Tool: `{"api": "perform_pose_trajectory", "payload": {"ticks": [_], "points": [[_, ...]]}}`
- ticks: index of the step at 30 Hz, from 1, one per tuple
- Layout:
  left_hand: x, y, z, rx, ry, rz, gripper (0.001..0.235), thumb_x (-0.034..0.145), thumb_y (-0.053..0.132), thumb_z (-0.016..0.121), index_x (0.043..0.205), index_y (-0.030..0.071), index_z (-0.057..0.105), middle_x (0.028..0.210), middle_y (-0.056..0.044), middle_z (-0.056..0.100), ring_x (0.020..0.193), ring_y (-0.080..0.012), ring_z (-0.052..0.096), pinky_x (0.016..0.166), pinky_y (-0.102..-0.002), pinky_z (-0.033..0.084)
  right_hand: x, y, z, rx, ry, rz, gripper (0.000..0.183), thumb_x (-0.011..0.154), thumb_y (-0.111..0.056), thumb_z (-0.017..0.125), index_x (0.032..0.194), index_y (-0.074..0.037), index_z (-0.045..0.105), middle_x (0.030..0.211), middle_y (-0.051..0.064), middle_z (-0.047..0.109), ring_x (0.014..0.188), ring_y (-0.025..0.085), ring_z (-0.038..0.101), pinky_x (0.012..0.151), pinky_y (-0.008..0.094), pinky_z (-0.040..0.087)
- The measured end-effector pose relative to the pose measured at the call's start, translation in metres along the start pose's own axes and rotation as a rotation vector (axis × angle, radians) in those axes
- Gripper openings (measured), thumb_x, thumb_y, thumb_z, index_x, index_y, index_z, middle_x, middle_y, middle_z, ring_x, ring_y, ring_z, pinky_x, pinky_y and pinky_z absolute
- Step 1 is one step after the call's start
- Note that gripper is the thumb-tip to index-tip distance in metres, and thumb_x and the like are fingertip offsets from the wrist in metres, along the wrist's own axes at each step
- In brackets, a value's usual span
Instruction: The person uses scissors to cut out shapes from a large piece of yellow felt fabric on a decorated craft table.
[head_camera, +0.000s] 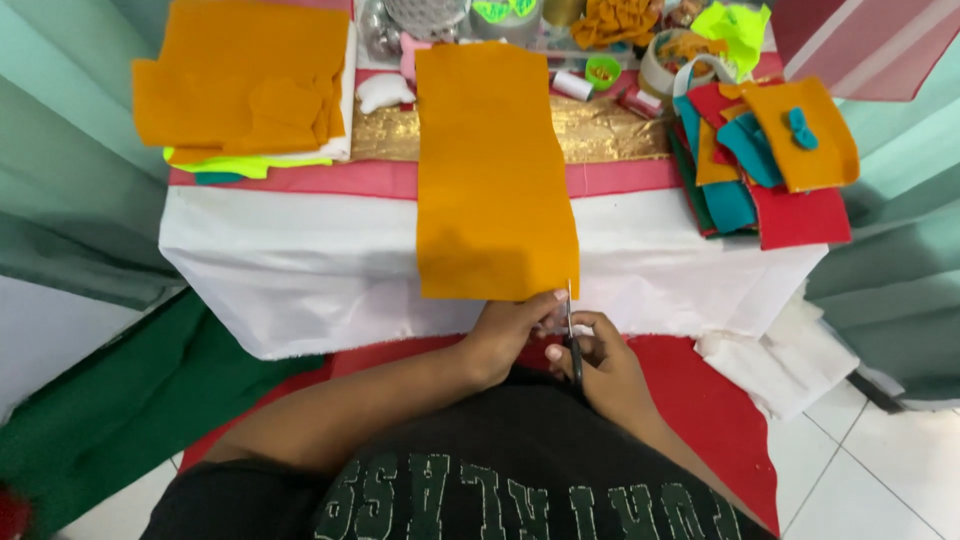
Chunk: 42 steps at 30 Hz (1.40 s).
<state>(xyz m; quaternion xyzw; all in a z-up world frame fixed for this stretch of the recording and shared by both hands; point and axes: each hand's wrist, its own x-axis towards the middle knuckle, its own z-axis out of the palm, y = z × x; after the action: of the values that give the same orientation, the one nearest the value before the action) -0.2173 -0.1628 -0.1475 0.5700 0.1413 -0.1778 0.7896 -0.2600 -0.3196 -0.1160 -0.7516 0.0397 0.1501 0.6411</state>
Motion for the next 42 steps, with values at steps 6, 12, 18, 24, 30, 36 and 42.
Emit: {"api": "perform_pose_trajectory", "payload": {"ticks": [6,12,18,24,30,36,42], "points": [[-0.006,0.011,0.001,0.08,0.011,0.052,0.035,0.088,0.041,0.079,0.081,0.009,0.069,0.072,-0.005,0.065,0.069,-0.014,0.063,0.066,-0.027,0.049,0.0,-0.004,0.002,-0.034,0.007,-0.003,0.04,0.086,-0.017,0.083,0.12,-0.009,0.064,0.067,0.015,0.073,0.066,0.024,0.073,0.069,0.032,0.054],[-0.006,0.013,0.001,0.13,0.016,0.036,0.035,0.087,0.045,0.078,0.082,0.011,0.069,0.074,-0.005,0.067,0.07,-0.0145,0.063,0.065,-0.027,0.047,-0.001,-0.007,0.004,-0.034,0.045,-0.001,0.042,0.085,-0.016,0.084,0.12,-0.009,0.061,0.064,0.014,0.071,0.063,0.024,0.072,0.066,0.031,0.053],[0.002,0.003,-0.001,0.136,0.018,0.033,0.034,0.087,0.045,0.077,0.081,0.013,0.069,0.073,-0.003,0.067,0.068,-0.0135,0.063,0.064,-0.027,0.047,-0.001,-0.002,0.004,-0.022,0.085,0.015,0.042,0.085,-0.016,0.085,0.113,-0.009,0.055,0.065,0.015,0.072,0.059,0.023,0.072,0.064,0.029,0.052],[-0.001,0.007,-0.002,0.12,0.013,0.033,0.037,0.088,0.045,0.079,0.084,0.009,0.07,0.074,-0.005,0.067,0.071,-0.0146,0.065,0.067,-0.026,0.051,-0.002,0.0,0.004,-0.02,0.108,0.005,0.038,0.085,-0.014,0.085,0.104,-0.006,0.054,0.065,0.015,0.071,0.057,0.023,0.071,0.061,0.029,0.052],[-0.006,0.009,-0.001,0.1,0.019,0.023,0.038,0.088,0.043,0.079,0.084,0.006,0.071,0.075,-0.008,0.068,0.074,-0.0156,0.067,0.071,-0.027,0.054,-0.003,0.005,0.003,-0.042,0.139,0.014,0.038,0.084,-0.015,0.087,0.101,-0.008,0.054,0.064,0.014,0.071,0.057,0.022,0.071,0.061,0.027,0.051],[-0.004,0.007,-0.002,0.125,0.001,0.036,0.038,0.089,0.045,0.077,0.084,0.007,0.072,0.075,-0.007,0.067,0.072,-0.0148,0.065,0.071,-0.027,0.054,-0.007,-0.005,0.005,-0.062,0.162,0.035,0.039,0.083,-0.019,0.089,0.099,-0.008,0.054,0.062,0.013,0.072,0.054,0.021,0.071,0.061,0.027,0.052],[-0.006,0.008,0.0,0.141,-0.016,0.035,0.037,0.09,0.044,0.077,0.084,0.008,0.071,0.075,-0.007,0.067,0.074,-0.0151,0.065,0.073,-0.028,0.053,-0.009,-0.035,0.005,-0.095,0.109,0.036,0.059,0.084,-0.02,0.085,0.131,-0.01,0.05,0.065,0.016,0.071,0.058,0.026,0.071,0.06,0.031,0.051]]}}
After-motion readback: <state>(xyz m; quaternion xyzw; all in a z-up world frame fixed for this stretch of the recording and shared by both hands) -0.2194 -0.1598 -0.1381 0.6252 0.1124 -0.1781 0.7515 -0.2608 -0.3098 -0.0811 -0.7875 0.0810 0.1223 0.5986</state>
